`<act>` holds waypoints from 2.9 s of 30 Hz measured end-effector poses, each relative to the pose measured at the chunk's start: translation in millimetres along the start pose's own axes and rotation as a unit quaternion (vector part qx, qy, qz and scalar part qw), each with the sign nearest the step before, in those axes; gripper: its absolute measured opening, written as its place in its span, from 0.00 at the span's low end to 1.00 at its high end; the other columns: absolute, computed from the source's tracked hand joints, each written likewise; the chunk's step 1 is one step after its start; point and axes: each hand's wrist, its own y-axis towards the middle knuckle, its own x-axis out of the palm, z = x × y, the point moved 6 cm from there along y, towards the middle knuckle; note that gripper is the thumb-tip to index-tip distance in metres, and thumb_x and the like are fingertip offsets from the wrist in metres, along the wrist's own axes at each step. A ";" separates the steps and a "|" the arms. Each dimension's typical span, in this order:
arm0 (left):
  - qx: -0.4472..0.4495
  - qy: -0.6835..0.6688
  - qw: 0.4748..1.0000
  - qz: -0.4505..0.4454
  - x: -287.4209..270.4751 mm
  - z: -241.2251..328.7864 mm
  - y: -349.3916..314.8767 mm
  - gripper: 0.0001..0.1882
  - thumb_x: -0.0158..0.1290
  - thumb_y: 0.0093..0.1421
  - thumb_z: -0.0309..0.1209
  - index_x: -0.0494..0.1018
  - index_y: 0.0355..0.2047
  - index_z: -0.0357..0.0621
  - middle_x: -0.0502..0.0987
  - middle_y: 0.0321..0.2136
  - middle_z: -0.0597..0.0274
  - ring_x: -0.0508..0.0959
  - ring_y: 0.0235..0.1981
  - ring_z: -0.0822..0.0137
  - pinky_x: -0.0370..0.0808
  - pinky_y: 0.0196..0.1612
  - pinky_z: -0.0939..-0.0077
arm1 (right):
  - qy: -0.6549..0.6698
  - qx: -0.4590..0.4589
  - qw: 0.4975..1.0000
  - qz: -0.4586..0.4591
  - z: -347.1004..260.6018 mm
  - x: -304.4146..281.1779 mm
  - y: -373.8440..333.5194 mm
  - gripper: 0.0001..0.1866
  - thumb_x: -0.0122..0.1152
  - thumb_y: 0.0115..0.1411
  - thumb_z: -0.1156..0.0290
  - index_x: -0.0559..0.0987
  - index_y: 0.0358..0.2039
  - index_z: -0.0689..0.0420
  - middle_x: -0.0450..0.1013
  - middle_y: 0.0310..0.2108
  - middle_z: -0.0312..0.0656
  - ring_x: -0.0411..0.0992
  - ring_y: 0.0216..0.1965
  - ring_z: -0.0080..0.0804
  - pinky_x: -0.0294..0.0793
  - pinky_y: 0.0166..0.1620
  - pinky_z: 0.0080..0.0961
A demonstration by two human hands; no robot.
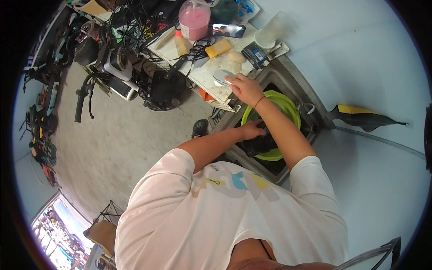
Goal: The person scrubs a black shoe with a brush in a green basin filled with soapy water. They repeatedly dip the shoe and brush into the water, scrubbing the upper and sole areas.
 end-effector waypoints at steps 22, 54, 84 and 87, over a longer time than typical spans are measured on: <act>0.021 0.108 0.987 0.113 1.8 33.6 12.9 0.43 0.52 0.63 0.33 0.56 0.79 0.45 0.77 0.53 0.49 0.77 0.50 0.60 0.74 0.56 0.69 | 0.753 0.416 0.441 0.256 -12.7 -48.8 -342.2 0.26 0.49 0.76 0.64 0.68 0.73 0.49 0.70 0.38 0.36 0.62 0.26 0.21 0.62 0.24 0.16; 0.086 0.459 0.883 0.046 108.8 91.3 -11.8 0.51 0.56 0.60 0.30 0.45 0.81 0.48 0.59 0.66 0.25 0.71 0.61 0.23 0.72 0.66 0.45 | 0.460 0.494 0.637 0.372 139.7 21.7 -337.0 0.21 0.54 0.72 0.67 0.80 0.60 0.64 0.77 0.37 0.41 0.73 0.33 0.37 0.77 0.40 0.38; 0.135 0.430 0.885 0.119 105.6 105.1 -9.6 0.39 0.55 0.61 0.32 0.63 0.74 0.43 0.69 0.58 0.29 0.78 0.53 0.30 0.77 0.60 0.46 | -0.009 0.445 0.877 0.180 106.2 -50.7 -318.7 0.26 0.70 0.59 0.70 0.80 0.57 0.65 0.79 0.50 0.64 0.76 0.53 0.66 0.77 0.55 0.54; 0.124 0.431 0.886 0.117 90.1 113.1 -2.6 0.36 0.55 0.61 0.30 0.67 0.71 0.40 0.69 0.59 0.31 0.78 0.54 0.30 0.76 0.60 0.45 | 0.100 0.494 0.857 0.109 103.5 -33.7 -312.3 0.23 0.65 0.63 0.72 0.80 0.58 0.64 0.79 0.52 0.63 0.76 0.55 0.65 0.77 0.55 0.53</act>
